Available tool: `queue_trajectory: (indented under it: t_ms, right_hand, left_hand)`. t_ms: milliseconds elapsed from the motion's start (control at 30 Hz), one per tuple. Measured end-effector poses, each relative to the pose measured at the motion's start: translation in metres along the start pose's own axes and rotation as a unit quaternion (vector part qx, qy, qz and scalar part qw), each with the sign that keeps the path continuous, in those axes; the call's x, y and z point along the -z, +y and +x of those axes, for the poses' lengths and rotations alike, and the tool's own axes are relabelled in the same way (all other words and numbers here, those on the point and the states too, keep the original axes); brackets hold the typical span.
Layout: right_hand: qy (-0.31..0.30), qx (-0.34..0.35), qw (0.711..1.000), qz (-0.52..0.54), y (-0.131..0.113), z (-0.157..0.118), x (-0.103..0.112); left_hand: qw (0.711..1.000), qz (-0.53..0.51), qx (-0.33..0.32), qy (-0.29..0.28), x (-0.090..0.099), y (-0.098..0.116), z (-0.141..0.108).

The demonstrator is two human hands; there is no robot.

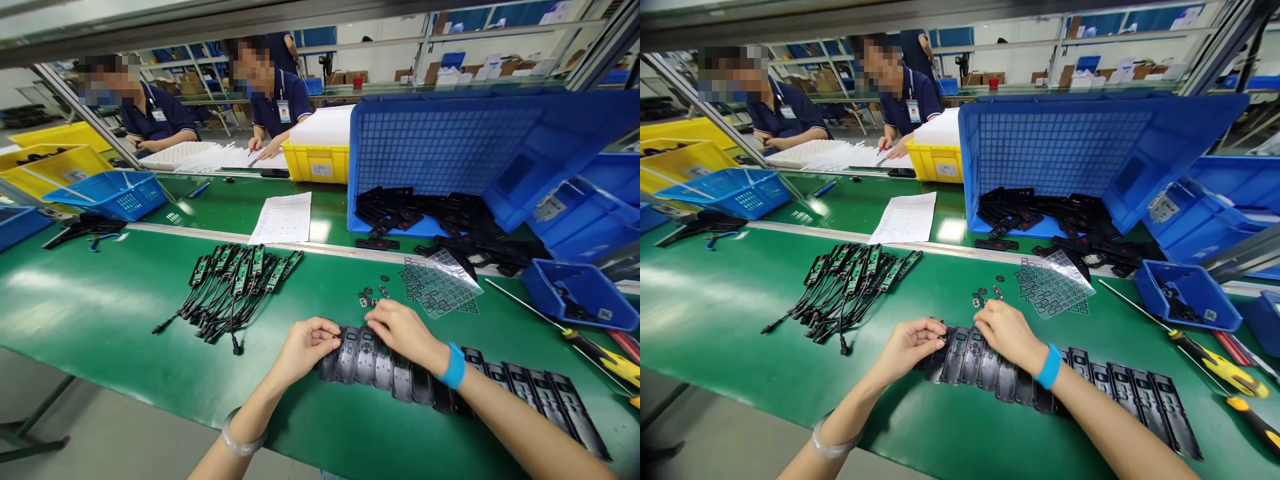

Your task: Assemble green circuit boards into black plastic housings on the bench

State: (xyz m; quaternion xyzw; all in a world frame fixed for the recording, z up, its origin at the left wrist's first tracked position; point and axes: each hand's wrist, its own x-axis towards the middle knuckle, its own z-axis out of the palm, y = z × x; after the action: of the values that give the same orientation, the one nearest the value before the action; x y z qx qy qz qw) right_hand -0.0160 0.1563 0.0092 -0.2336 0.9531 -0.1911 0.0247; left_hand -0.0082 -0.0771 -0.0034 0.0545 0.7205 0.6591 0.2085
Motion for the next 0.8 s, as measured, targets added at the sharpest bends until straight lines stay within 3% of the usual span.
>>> queue_trajectory:
  t_ms: [167,300,367,467,633,800]
  right_hand:
    - [0.03,-0.072,0.997,0.006,0.022,0.038,-0.006]
    - [0.041,-0.077,0.994,0.059,0.018,0.043,-0.012]
    - [0.049,-0.076,0.99,0.109,0.013,0.039,-0.01]
    - [0.059,-0.079,0.973,0.207,0.008,0.025,-0.002]
    - [0.053,-0.098,0.927,0.358,0.006,-0.007,0.012]
    - [0.033,-0.132,0.887,0.441,0.008,-0.036,0.02]
  left_hand:
    - [0.998,0.052,-0.003,-0.028,-0.005,0.007,-0.001]
    - [0.975,0.206,-0.074,-0.037,-0.008,0.011,-0.003]
    - [0.956,0.268,-0.113,-0.049,-0.01,0.011,-0.003]
    - [0.94,0.315,-0.119,-0.048,-0.014,0.005,0.0]
    - [0.903,0.4,-0.148,-0.049,-0.02,-0.006,0.009]
    - [0.874,0.458,-0.146,-0.069,-0.019,-0.004,0.014]
